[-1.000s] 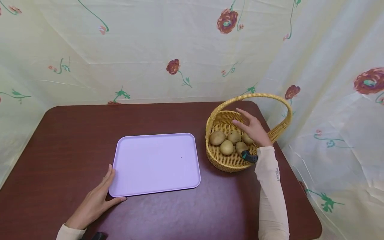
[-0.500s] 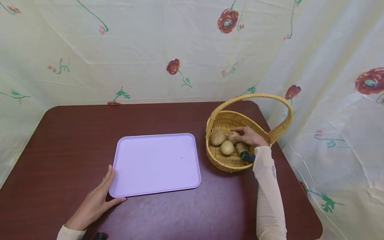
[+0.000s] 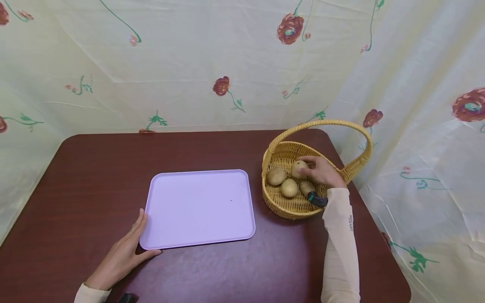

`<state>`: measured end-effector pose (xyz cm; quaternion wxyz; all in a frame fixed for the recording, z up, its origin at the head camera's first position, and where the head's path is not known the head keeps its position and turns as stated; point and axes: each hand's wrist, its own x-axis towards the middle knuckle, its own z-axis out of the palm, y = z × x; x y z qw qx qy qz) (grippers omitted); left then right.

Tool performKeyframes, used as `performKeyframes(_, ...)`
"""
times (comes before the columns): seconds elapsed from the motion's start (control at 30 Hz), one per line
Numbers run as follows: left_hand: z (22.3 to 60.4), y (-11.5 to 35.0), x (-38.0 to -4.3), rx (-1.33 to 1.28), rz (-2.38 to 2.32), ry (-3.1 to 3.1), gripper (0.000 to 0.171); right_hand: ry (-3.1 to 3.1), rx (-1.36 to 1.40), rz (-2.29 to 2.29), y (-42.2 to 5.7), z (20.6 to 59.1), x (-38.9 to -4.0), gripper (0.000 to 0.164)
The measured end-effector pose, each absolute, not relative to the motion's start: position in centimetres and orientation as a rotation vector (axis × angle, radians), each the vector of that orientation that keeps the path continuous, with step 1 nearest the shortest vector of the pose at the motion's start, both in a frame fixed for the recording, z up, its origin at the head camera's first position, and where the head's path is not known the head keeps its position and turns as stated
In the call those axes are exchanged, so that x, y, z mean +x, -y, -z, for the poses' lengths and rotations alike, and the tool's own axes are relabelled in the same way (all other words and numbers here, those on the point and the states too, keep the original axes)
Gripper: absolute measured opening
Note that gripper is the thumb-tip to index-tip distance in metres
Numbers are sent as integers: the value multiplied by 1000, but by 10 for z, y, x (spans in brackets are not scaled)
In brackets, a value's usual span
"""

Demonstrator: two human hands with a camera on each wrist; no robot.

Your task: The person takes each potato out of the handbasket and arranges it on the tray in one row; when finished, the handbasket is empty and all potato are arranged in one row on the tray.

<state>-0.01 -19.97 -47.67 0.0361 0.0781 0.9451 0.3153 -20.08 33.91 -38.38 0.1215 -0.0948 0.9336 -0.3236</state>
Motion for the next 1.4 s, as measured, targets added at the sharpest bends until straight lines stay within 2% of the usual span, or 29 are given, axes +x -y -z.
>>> performKeyframes(0.3, 477, 200, 1, 230, -963, -2903, 110, -2852, -288, 1172, -314, 319, -157, 50)
performKeyframes(0.57, 478, 201, 2, 222, -948, -2905, 111, -2610, -768, 1498, -262, 294, -122, 47)
performKeyframes(0.77, 480, 200, 4, 242, -904, -2967, 111, -2619, -1016, 1301, -212, 324, -119, 47)
performKeyframes(1.07, 481, 198, 3, 243, -908, -2983, 111, -2626, -1017, 914, -167, 407, -130, 46)
performKeyframes(1.4, 481, 197, 2, 250, -952, -2959, 111, -2678, -966, 677, -159, 423, -135, 42)
